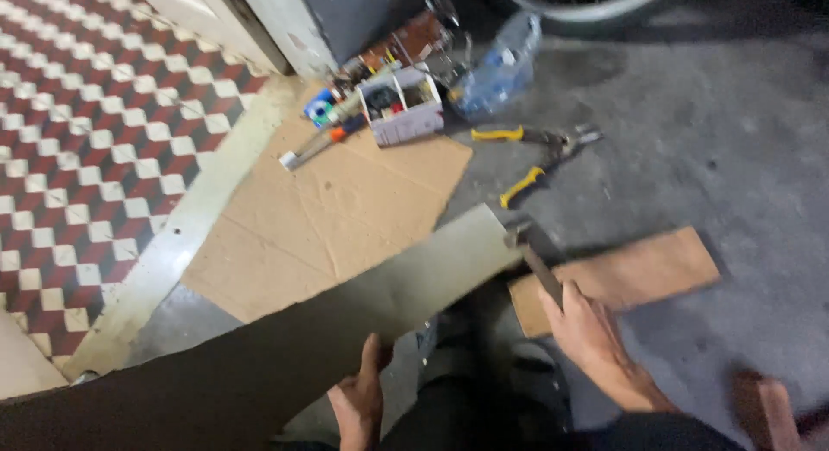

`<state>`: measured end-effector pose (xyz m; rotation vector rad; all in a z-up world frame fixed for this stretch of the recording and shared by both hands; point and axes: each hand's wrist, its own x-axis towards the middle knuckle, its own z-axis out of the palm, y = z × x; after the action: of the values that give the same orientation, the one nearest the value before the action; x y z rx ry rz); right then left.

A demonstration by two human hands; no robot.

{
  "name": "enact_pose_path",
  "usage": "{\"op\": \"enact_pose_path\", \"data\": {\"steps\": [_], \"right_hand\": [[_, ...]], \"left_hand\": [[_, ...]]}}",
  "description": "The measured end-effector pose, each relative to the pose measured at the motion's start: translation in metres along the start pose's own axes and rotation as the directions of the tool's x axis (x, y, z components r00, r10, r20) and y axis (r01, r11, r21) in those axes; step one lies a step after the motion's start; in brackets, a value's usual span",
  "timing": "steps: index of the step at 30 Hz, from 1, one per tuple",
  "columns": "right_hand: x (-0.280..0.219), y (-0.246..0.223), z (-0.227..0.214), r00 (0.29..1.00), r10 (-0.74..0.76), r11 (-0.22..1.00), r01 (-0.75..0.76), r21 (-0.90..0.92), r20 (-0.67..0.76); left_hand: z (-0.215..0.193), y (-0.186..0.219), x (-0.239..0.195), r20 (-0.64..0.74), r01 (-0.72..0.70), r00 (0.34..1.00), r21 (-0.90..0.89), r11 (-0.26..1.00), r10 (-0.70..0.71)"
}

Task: The person holds a long, flat metal sheet over a wooden block and repeatedly strikes it with a hammer. They then lift the sheet to inspect it before placing it back down and continuing to hammer it.

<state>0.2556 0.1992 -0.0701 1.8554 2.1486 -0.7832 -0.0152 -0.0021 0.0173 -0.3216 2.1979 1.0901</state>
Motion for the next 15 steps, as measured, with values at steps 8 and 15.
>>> {"op": "enact_pose_path", "data": {"steps": [8,15], "right_hand": [[-0.011,0.008,0.020,1.000,0.002,0.999,-0.003,-0.052,-0.023],[-0.025,0.010,0.017,0.980,0.120,0.989,-0.132,0.065,0.159]], "left_hand": [[-0.001,-0.009,0.005,-0.021,0.158,0.987,-0.014,0.987,-0.158],[0.001,-0.039,0.039,-0.110,0.232,0.972,0.318,0.919,-0.207]]}}
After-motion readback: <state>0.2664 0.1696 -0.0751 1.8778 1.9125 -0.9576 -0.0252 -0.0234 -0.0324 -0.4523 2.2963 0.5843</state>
